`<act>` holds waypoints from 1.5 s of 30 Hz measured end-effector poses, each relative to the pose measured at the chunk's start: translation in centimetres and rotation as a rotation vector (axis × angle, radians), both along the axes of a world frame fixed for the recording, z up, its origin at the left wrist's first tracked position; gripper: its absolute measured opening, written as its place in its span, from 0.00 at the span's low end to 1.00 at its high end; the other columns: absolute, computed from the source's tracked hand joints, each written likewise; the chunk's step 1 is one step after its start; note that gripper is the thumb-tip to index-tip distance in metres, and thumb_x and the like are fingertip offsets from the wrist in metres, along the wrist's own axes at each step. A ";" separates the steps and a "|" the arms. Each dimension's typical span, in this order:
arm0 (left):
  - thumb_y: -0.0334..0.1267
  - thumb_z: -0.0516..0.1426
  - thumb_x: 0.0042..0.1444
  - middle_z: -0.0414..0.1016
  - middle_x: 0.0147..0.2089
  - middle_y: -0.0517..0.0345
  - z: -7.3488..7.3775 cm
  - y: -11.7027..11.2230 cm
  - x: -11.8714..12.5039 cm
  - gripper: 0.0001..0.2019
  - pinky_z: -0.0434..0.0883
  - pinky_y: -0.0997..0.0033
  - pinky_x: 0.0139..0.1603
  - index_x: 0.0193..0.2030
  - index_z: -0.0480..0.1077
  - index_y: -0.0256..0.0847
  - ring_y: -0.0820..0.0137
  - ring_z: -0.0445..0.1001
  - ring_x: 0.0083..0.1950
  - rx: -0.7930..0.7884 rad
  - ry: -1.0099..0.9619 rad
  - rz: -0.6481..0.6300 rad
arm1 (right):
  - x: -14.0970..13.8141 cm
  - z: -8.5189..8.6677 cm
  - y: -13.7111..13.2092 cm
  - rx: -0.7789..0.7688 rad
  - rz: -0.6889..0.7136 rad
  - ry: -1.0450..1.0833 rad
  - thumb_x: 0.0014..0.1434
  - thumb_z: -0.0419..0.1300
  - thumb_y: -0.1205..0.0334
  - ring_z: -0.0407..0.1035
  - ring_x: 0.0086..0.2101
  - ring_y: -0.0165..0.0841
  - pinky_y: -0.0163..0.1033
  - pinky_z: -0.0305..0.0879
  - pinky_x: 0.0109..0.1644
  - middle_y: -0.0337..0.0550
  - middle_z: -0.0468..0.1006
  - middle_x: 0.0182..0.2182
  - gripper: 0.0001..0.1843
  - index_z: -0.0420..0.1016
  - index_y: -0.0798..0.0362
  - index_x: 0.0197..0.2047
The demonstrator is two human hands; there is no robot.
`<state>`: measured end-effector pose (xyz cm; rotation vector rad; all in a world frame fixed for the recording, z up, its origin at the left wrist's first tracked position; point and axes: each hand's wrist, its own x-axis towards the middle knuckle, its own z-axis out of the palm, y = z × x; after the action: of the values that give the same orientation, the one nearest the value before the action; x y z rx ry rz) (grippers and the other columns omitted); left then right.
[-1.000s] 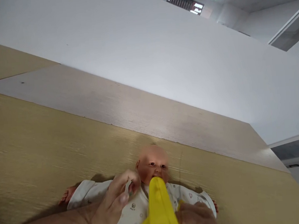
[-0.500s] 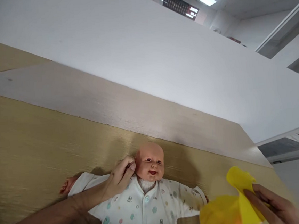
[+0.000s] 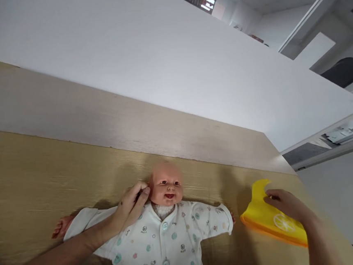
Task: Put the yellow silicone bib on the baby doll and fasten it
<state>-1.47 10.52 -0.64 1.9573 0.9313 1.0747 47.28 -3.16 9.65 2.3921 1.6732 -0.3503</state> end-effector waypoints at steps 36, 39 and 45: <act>0.45 0.50 0.56 0.75 0.49 0.52 2.4 -3.9 -2.9 0.17 0.68 0.59 0.48 0.52 0.63 0.49 0.56 0.73 0.49 -0.165 0.394 0.057 | -25.1 -5.5 6.6 0.098 0.479 0.912 0.51 0.60 0.46 0.61 0.52 0.44 0.47 0.59 0.56 0.42 0.67 0.53 0.32 0.60 0.43 0.58; 0.48 0.51 0.55 0.74 0.50 0.47 2.8 -4.4 -2.0 0.20 0.67 0.56 0.49 0.53 0.64 0.45 0.53 0.72 0.50 -0.230 0.443 0.035 | -26.1 -5.2 7.6 0.111 0.528 0.950 0.47 0.63 0.47 0.58 0.56 0.45 0.48 0.57 0.58 0.40 0.64 0.57 0.36 0.59 0.41 0.60; 0.50 0.50 0.56 0.77 0.43 0.50 2.3 -4.0 -1.0 0.17 0.70 0.59 0.42 0.48 0.66 0.45 0.55 0.74 0.44 -0.301 0.380 0.007 | -26.3 -6.0 7.6 0.118 0.470 1.105 0.47 0.64 0.50 0.56 0.58 0.44 0.51 0.54 0.61 0.38 0.60 0.59 0.41 0.54 0.40 0.62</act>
<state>-2.47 6.55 1.63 1.9315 1.2234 0.5313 20.95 4.39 3.61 1.7981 2.6092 -1.7218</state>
